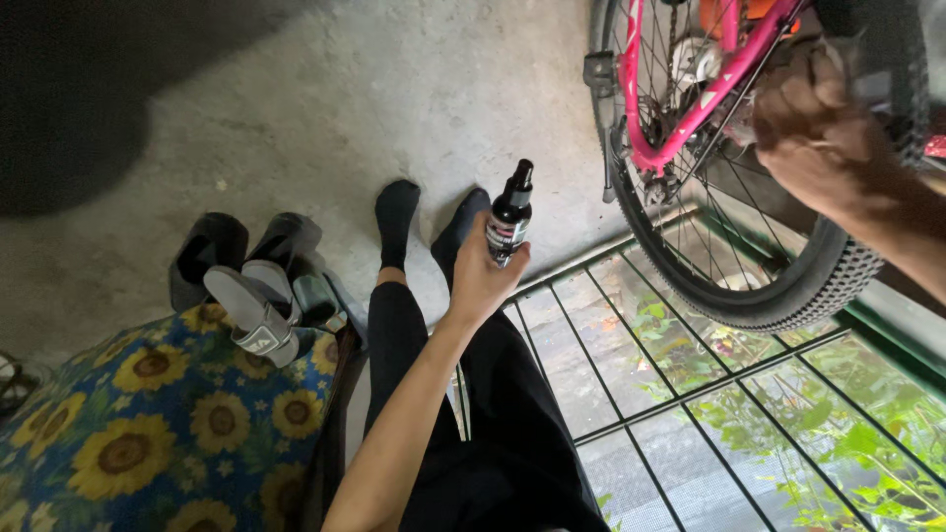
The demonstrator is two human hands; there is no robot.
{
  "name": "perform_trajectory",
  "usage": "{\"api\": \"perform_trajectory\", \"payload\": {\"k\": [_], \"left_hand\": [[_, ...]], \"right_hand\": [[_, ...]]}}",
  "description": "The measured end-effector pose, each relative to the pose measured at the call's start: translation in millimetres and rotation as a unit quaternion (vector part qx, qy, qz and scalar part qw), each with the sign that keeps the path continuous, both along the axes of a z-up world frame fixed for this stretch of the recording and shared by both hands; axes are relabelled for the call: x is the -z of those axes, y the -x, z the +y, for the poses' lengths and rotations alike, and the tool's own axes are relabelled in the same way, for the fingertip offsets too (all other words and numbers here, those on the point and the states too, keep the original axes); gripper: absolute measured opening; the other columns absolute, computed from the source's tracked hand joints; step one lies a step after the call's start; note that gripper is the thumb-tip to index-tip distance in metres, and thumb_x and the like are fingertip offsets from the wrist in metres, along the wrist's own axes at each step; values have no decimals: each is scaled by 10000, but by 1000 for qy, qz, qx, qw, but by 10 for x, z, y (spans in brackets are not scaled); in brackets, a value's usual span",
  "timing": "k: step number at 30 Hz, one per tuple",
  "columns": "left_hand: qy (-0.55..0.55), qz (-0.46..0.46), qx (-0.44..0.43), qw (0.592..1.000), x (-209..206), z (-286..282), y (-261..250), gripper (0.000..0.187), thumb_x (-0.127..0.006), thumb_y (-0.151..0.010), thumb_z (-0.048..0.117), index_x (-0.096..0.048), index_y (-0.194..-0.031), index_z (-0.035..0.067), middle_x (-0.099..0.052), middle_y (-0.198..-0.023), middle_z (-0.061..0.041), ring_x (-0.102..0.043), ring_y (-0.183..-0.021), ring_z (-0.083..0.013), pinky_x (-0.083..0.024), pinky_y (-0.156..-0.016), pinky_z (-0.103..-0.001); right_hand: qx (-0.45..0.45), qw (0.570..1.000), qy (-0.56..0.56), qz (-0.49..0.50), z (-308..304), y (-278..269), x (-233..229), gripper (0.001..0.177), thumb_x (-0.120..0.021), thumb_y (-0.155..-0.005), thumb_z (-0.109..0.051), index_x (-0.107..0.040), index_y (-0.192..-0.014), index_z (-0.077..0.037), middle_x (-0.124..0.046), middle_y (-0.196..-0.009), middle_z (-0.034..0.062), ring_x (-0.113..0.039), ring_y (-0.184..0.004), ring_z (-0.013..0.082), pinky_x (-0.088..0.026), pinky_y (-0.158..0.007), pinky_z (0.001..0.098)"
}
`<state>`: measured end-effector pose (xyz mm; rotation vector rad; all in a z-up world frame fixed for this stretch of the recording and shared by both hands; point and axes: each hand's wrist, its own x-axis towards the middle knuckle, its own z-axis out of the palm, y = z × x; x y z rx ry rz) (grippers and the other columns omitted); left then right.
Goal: The person wipes the rear wheel, chain, and derailleur of a pink bicycle using a cloth while holding a spray bottle. The bicycle is positioned on a stand with the rear wheel elevated. The person repeatedly wipes the same areas without visible accumulation of dirt or debris.
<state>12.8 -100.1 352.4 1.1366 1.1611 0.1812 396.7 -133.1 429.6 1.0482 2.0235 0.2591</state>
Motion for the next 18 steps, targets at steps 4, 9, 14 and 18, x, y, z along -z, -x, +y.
{"api": "perform_trajectory", "payload": {"k": [4,9,14,18], "left_hand": [[-9,4,-7,1000,40,9,55,363,-766,-844,141,-578,-1131,24,-687,-876,-109,-665,-770,-196,-534,-727,-337],[-16,2,-5,1000,83,-20,27,355,-771,-849,126,-574,-1123,15,-694,-901,-101,-680,-797,-172,-532,-734,-328],[3,-17,-23,1000,62,-50,93,387,-757,-847,105,-566,-1168,4,-701,-941,-83,-670,-828,-160,-536,-751,-326],[25,-14,-10,1000,21,-39,136,374,-751,-859,107,-570,-1169,3,-681,-934,-79,-651,-809,-159,-533,-737,-330]], "right_hand": [[51,997,-19,46,-126,-62,340,156,-693,-999,-253,-670,-885,-148,-578,-920,17,-556,-1032,154,-447,-1121,351],[336,898,-13,285,-416,-223,974,60,-669,-1043,-93,-677,-1009,-44,-641,-1101,134,-614,-1087,226,-541,-980,359],[502,798,-12,334,-634,78,1290,101,-598,-1066,-90,-667,-1105,-29,-700,-1141,205,-674,-1012,278,-613,-810,378],[535,782,54,315,-561,193,1111,163,-546,-1166,-127,-676,-1082,-75,-729,-986,106,-691,-965,209,-572,-985,447]]}}
